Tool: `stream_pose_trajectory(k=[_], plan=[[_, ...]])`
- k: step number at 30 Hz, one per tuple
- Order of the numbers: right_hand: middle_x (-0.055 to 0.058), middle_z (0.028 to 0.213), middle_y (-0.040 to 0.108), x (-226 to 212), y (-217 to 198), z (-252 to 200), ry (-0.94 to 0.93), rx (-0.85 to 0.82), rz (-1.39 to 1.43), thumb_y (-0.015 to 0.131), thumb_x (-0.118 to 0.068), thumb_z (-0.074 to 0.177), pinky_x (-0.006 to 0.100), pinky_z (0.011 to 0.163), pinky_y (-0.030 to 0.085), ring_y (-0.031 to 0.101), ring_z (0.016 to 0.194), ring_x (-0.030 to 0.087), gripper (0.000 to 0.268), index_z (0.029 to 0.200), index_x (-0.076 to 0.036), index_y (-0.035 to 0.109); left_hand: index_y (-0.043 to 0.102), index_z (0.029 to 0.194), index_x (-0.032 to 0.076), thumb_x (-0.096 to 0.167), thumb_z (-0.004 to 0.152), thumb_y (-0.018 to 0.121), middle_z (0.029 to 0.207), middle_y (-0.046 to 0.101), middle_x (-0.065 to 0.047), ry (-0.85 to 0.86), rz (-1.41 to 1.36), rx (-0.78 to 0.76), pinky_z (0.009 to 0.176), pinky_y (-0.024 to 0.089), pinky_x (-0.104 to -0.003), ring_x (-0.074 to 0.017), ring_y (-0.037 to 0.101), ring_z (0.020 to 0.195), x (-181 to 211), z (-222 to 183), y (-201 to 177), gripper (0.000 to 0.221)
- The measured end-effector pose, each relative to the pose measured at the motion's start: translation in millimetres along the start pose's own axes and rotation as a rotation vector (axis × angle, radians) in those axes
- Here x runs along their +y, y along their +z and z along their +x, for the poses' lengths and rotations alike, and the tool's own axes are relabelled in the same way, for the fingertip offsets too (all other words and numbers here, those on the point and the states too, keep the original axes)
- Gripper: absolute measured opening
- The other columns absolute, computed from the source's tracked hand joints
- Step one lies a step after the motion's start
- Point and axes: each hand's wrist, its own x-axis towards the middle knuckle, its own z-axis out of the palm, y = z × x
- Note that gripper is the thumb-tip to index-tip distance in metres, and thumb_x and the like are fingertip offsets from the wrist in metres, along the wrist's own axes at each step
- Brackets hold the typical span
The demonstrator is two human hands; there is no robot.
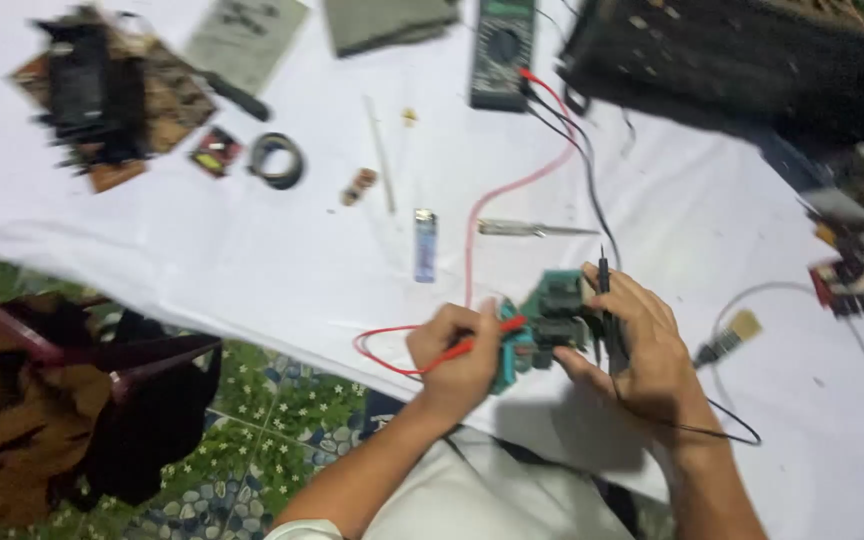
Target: Testing electronic components on a circuit board using a multimeter and probes
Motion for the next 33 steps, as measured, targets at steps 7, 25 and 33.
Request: stream_pose_trajectory(k=[7, 25, 33], plan=[[0.006, 0.153, 0.065, 2.2, -23.2, 41.1, 0.213, -0.408, 0.071, 0.096, -0.031, 0.065, 0.040, 0.109, 0.048, 0.064, 0.135, 0.026, 0.074, 0.126, -0.014, 0.058, 0.051, 0.064, 0.011, 0.015, 0.097, 0.071, 0.050, 0.045, 0.004, -0.142, 0.000, -0.123, 0.044, 0.030, -0.026, -0.0051, 0.036, 0.046, 11.0, -10.0, -12.2, 0.039], [0.007, 0.110, 0.071, -48.2, 56.7, 200.4, -0.239, 0.035, 0.162, 0.099, -0.027, 0.078, 0.031, 0.088, 0.051, 0.067, 0.097, 0.018, 0.056, 0.117, -0.006, 0.065, 0.047, 0.063, 0.011, 0.009, 0.094, 0.072, 0.050, 0.042, 0.004, 0.116, -0.013, -0.108, 0.042, 0.030, -0.027, -0.0098, 0.034, 0.043, 0.5, -12.7, -35.9, 0.041], [0.008, 0.088, 0.066, -75.2, 210.3, 311.4, -0.265, 0.036, 0.254, 0.089, -0.026, 0.078, 0.035, 0.063, 0.048, 0.059, 0.073, 0.021, 0.046, 0.108, -0.010, 0.058, 0.051, 0.059, 0.012, 0.009, 0.092, 0.073, 0.046, 0.047, 0.003, 0.072, 0.028, -0.095, 0.039, 0.030, -0.025, -0.0082, 0.038, 0.038, -5.0, -14.6, -33.6, 0.040]])
